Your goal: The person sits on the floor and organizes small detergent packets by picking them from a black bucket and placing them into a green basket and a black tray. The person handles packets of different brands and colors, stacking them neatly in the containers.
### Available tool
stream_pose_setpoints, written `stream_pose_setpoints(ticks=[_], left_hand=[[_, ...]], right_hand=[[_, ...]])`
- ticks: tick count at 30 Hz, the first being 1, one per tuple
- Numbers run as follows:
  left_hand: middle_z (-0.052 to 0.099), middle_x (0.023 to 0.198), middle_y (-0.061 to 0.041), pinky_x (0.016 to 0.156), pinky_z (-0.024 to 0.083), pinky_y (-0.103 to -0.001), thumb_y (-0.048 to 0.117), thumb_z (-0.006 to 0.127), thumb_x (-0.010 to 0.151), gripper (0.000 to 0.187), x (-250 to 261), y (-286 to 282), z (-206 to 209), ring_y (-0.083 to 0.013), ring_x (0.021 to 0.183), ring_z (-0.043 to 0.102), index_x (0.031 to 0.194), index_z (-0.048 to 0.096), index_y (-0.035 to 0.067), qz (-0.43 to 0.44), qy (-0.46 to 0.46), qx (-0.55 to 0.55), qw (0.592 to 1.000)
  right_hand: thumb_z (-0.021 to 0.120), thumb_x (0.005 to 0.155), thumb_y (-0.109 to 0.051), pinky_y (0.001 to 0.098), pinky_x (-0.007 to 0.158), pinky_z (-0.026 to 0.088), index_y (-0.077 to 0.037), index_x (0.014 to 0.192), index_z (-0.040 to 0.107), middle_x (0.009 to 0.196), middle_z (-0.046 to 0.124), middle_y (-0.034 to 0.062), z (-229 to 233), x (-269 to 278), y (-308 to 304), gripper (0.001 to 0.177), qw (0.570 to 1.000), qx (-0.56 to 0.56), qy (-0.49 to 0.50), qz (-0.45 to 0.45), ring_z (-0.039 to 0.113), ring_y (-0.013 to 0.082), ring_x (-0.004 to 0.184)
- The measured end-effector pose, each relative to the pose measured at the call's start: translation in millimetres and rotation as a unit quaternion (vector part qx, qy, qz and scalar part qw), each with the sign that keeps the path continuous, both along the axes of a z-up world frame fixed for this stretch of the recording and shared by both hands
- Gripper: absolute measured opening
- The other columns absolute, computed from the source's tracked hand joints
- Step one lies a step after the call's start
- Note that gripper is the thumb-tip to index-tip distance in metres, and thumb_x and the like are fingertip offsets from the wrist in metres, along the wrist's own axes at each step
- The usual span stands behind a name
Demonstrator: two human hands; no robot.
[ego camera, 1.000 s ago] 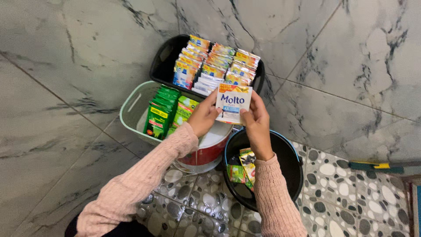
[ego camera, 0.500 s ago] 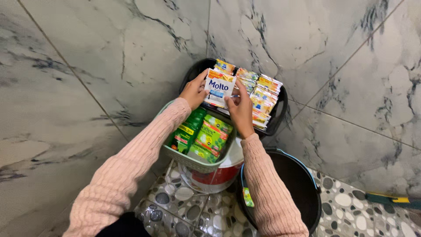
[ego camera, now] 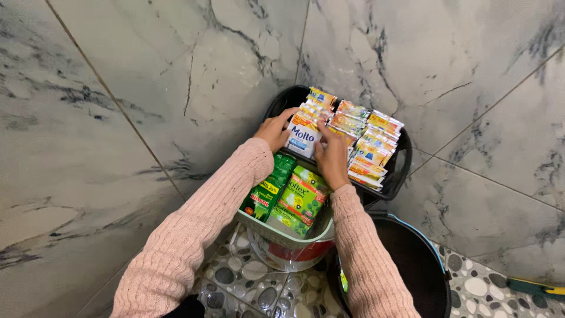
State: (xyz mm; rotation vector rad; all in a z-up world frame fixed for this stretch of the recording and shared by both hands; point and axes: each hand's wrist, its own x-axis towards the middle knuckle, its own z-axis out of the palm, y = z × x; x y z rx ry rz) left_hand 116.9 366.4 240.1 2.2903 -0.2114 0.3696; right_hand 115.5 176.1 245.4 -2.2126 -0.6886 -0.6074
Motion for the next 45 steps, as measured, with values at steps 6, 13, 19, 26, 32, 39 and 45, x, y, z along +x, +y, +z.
stream_pose_setpoints(ticks=[6, 13, 19, 26, 32, 39, 45], left_hand=[[0.063, 0.099, -0.019, 0.081, 0.045, -0.046, 0.011, 0.061, 0.08, 0.029, 15, -1, -18, -0.0376, 0.094, 0.058, 0.109, 0.056, 0.008, 0.028, -0.014, 0.099, 0.995], [0.064, 0.093, -0.018, 0.081, 0.047, -0.043, 0.009, 0.06, 0.076, 0.02, 18, -1, -15, -0.0355, 0.089, 0.06, 0.094, 0.069, 0.009, 0.061, 0.028, 0.099, 0.993], [0.065, 0.092, -0.017, 0.082, 0.048, -0.04, 0.008, 0.063, 0.073, 0.02, 16, -7, -5, -0.0335, 0.089, 0.061, 0.091, 0.071, 0.012, 0.089, 0.062, 0.098, 0.989], [0.063, 0.096, -0.018, 0.08, 0.049, -0.041, 0.005, 0.061, 0.074, 0.025, 20, -10, -5, -0.0348, 0.089, 0.061, 0.095, 0.07, 0.015, 0.107, 0.112, 0.127, 0.98], [0.064, 0.1, -0.018, 0.084, 0.046, -0.041, -0.001, 0.053, 0.078, 0.032, 19, -6, -16, -0.0353, 0.095, 0.059, 0.103, 0.069, 0.011, 0.092, -0.031, 0.06, 0.993], [0.062, 0.112, -0.016, 0.087, 0.049, -0.028, 0.0, 0.052, 0.081, 0.042, 11, -10, -11, -0.0196, 0.102, 0.062, 0.123, 0.048, -0.002, 0.005, 0.004, -0.246, 0.969], [0.049, 0.129, -0.02, 0.093, 0.045, -0.031, -0.003, 0.054, 0.08, 0.055, -29, -40, 0, -0.0229, 0.116, 0.051, 0.133, 0.037, 0.0, -0.072, 0.006, -0.389, 0.918]], right_hand=[[0.063, 0.078, -0.015, 0.0425, 0.08, 0.042, -0.014, 0.106, 0.069, 0.085, 0.065, 0.0152, -3, 1, 2, 0.029, 0.993, -0.063, 0.078, -0.059, 0.053, 0.0324, 0.086], [0.065, 0.077, -0.018, 0.0424, 0.081, 0.04, -0.01, 0.095, 0.071, 0.089, 0.066, 0.0145, -4, 3, 1, 0.021, 0.992, -0.078, 0.09, -0.035, 0.051, 0.0332, 0.093], [0.067, 0.071, -0.01, 0.0372, 0.084, 0.041, -0.007, 0.084, 0.073, 0.092, 0.061, 0.0122, -12, 10, 1, 0.015, 0.995, -0.057, 0.074, -0.024, 0.048, 0.0315, 0.093], [0.066, 0.072, -0.009, 0.0386, 0.083, 0.039, -0.006, 0.082, 0.073, 0.093, 0.059, 0.0109, -21, 17, -1, 0.013, 0.995, -0.041, 0.092, -0.025, 0.046, 0.0318, 0.093], [0.062, 0.076, -0.005, 0.0347, 0.083, 0.044, -0.005, 0.096, 0.07, 0.094, 0.064, 0.0132, -9, 10, -3, 0.021, 0.994, 0.081, 0.078, -0.006, 0.057, 0.0271, 0.09], [0.05, 0.081, 0.004, 0.027, 0.09, 0.043, -0.003, 0.124, 0.053, 0.119, 0.06, 0.0094, 23, -13, -25, 0.044, 0.924, 0.318, 0.183, 0.109, 0.056, 0.0159, 0.109], [0.051, 0.087, 0.001, 0.0292, 0.1, 0.04, 0.0, 0.133, 0.042, 0.128, 0.053, 0.0128, 38, -51, -63, 0.046, 0.877, 0.388, 0.229, 0.17, 0.051, 0.018, 0.119]])
